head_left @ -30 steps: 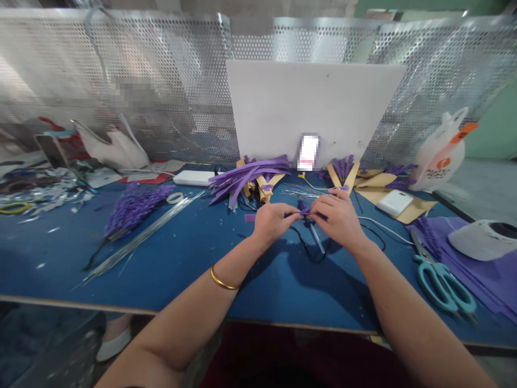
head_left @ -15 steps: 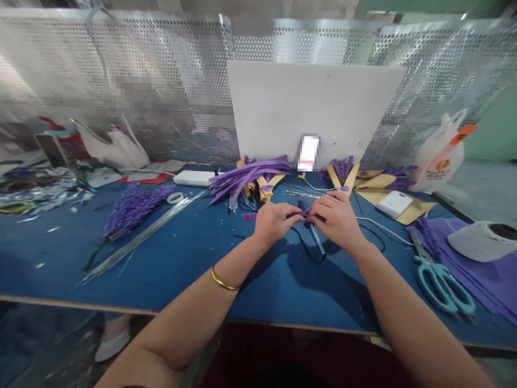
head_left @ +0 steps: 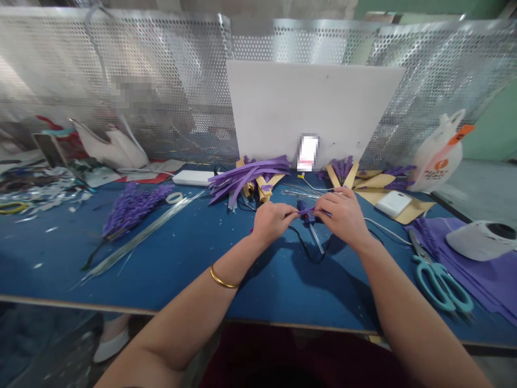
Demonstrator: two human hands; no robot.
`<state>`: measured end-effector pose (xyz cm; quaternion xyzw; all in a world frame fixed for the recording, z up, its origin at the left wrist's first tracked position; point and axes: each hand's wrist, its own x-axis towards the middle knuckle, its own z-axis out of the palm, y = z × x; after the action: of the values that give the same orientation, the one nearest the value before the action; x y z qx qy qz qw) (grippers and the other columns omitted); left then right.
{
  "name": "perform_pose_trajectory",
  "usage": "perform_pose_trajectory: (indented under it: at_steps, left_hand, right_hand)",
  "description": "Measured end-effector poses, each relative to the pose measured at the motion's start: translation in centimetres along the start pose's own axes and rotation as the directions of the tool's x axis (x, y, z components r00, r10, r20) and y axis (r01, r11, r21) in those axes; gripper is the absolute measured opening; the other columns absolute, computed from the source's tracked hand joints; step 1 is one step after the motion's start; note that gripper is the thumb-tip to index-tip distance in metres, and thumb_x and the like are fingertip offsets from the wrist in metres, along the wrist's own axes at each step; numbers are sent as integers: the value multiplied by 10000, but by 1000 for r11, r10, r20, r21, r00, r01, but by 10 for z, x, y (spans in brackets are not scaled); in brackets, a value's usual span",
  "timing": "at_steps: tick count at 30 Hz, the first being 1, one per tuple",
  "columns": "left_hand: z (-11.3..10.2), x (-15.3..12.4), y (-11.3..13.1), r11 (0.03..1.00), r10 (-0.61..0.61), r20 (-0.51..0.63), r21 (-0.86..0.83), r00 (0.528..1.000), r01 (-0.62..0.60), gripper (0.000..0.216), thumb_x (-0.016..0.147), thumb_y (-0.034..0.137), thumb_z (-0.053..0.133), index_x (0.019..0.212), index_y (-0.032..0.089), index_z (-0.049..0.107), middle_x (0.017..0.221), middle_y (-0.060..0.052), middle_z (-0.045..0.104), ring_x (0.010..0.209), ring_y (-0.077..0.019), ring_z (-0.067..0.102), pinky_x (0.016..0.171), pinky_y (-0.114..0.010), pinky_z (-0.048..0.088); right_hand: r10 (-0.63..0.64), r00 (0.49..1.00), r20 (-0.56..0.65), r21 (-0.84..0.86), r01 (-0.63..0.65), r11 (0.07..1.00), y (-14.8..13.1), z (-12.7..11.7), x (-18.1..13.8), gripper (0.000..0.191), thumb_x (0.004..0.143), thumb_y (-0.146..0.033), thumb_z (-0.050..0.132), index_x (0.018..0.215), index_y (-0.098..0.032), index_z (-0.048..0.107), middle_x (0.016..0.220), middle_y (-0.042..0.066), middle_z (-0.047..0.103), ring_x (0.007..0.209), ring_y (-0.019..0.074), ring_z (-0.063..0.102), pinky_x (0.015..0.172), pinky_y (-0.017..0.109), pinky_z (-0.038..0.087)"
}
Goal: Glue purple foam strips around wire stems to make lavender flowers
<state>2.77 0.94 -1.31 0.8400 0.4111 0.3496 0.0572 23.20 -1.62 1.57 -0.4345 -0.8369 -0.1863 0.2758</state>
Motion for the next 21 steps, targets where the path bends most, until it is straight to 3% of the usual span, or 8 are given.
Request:
perform_pose_trajectory:
  at_steps: [12, 21]
  left_hand:
    - [-3, 3, -2, 997, -60, 2, 44, 998, 60, 169, 849, 343, 565, 843, 254, 708, 831, 8, 723, 739, -150, 620, 627, -254, 366]
    - [-15, 8, -11, 988, -153, -52, -16, 987, 152, 127, 802, 318, 599, 788, 233, 693, 799, -8, 707, 735, -170, 612, 621, -266, 368]
  right_hand:
    - [99, 990, -101, -25, -102, 994, 20, -5, -4, 113, 825, -250, 593, 718, -222, 620, 812, 4, 675, 793, 180, 589, 916, 392, 332]
    - [141, 978, -156, -131, -162, 978, 26, -7, -6, 146, 846, -259, 552, 730, -203, 621, 806, 10, 666, 769, 168, 565, 860, 348, 331]
